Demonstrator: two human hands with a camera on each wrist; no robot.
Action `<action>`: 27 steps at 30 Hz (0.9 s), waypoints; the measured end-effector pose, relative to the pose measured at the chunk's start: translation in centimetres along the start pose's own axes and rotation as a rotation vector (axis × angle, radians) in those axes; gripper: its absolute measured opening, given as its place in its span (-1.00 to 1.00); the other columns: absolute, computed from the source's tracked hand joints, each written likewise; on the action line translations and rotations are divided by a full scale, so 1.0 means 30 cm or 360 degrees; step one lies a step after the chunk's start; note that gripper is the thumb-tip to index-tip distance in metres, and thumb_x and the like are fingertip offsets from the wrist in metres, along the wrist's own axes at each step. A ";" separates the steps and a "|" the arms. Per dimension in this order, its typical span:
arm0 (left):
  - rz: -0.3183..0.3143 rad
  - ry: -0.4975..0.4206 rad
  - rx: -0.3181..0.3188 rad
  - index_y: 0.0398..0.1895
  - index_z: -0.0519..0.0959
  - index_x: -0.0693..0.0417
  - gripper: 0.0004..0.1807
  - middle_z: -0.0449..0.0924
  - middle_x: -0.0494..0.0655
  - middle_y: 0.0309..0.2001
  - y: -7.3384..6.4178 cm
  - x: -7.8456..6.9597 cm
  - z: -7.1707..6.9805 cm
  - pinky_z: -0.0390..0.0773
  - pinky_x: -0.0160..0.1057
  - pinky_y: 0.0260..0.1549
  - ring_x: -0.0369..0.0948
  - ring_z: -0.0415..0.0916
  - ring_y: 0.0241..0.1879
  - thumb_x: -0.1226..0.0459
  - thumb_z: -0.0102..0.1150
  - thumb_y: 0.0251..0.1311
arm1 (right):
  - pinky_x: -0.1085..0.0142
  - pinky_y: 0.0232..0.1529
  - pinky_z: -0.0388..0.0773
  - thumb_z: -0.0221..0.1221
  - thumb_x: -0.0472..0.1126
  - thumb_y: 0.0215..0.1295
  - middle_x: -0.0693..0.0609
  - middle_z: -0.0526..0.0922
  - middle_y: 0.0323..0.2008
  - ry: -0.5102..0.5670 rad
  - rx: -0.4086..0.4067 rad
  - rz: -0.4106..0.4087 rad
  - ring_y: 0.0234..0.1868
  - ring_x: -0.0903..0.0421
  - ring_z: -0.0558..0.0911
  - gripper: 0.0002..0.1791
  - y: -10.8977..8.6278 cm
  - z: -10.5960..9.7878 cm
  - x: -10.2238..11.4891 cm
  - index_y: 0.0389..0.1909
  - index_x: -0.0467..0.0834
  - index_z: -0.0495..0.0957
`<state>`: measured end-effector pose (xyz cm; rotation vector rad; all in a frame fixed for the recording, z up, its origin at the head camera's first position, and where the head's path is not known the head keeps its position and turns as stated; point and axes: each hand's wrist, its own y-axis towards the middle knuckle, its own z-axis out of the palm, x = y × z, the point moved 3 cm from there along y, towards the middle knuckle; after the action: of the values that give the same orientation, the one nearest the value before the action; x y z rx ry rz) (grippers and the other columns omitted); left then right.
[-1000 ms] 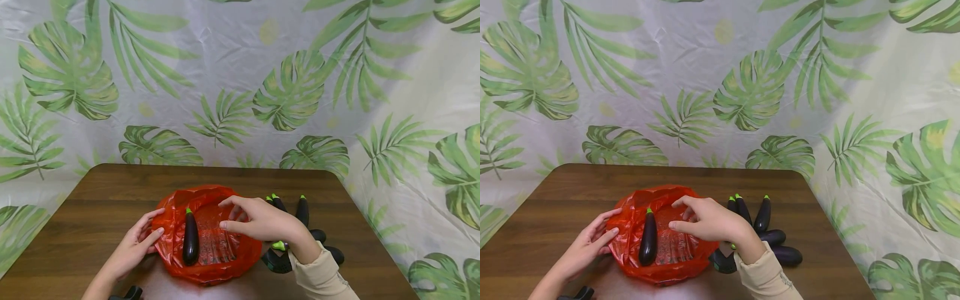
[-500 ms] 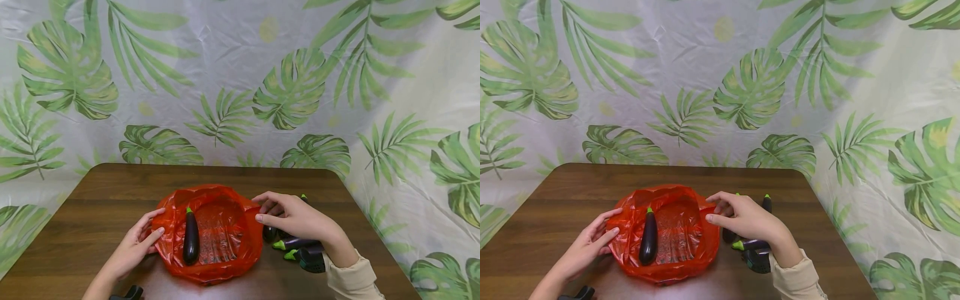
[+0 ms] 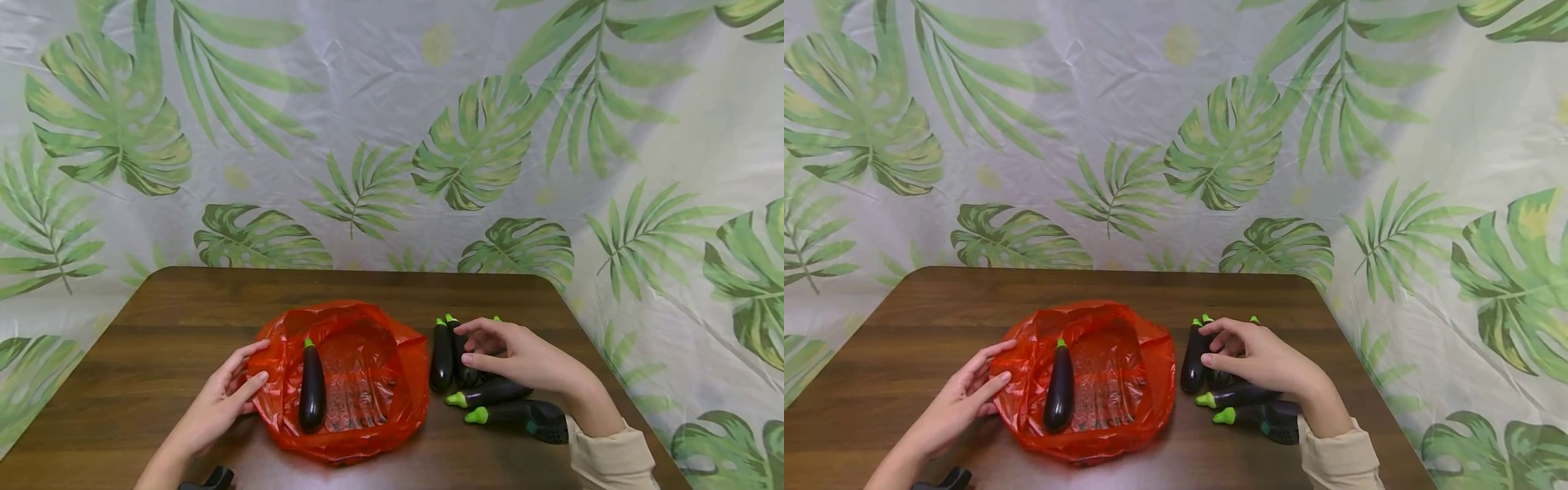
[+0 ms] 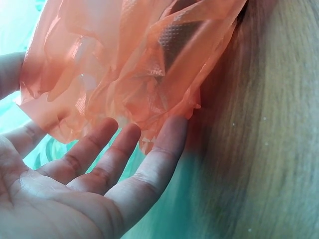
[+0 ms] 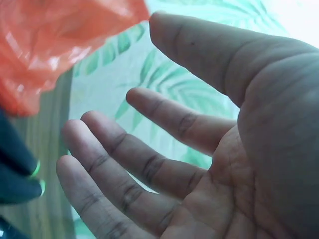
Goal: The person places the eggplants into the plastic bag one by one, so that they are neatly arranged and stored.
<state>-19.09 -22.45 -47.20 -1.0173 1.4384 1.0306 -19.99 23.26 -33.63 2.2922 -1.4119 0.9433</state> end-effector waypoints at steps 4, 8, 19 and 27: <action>-0.0004 0.0002 0.0001 0.64 0.15 0.16 -0.40 0.55 -0.47 0.19 0.002 0.000 0.002 0.83 -0.16 -0.19 -0.28 0.72 0.01 0.29 0.03 0.67 | 0.35 0.00 0.64 0.30 0.00 0.54 -0.01 0.68 0.05 0.0097 0.0038 -0.0026 0.03 0.20 0.66 -0.49 -0.020 -0.002 -0.057 0.39 -0.09 0.53; -0.0007 0.0004 0.0000 0.64 0.16 0.16 -0.40 0.55 -0.47 0.19 0.003 0.001 0.002 0.83 -0.15 -0.19 -0.28 0.72 0.01 0.29 0.04 0.66 | 0.37 0.03 0.65 0.30 -0.05 0.55 -0.07 0.68 0.07 0.0202 0.0097 -0.0055 0.07 0.20 0.64 -0.48 -0.033 0.000 -0.106 0.41 -0.15 0.51; 0.0018 -0.0033 0.0011 0.64 0.16 0.14 -0.41 0.56 -0.49 0.21 -0.007 0.008 -0.003 0.83 -0.15 -0.21 -0.28 0.72 0.01 0.31 0.01 0.67 | 0.37 0.11 0.65 0.31 -0.11 0.54 -0.28 0.64 0.19 0.0322 0.0174 -0.0013 0.16 0.15 0.66 -0.42 -0.066 0.015 -0.235 0.46 -0.22 0.47; 0.0021 -0.0055 0.0028 0.65 0.15 0.13 -0.41 0.56 -0.45 0.21 0.002 0.006 0.003 0.83 -0.15 -0.20 -0.26 0.72 0.02 0.31 0.00 0.67 | 0.36 0.07 0.69 0.35 -0.21 0.48 -0.38 0.60 0.22 0.0413 0.0162 -0.0038 0.15 0.18 0.67 -0.38 -0.105 0.014 -0.330 0.45 -0.35 0.43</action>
<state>-19.14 -22.35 -47.37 -0.9739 1.4254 1.0387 -20.12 31.31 -40.22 2.1552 -1.2514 1.2791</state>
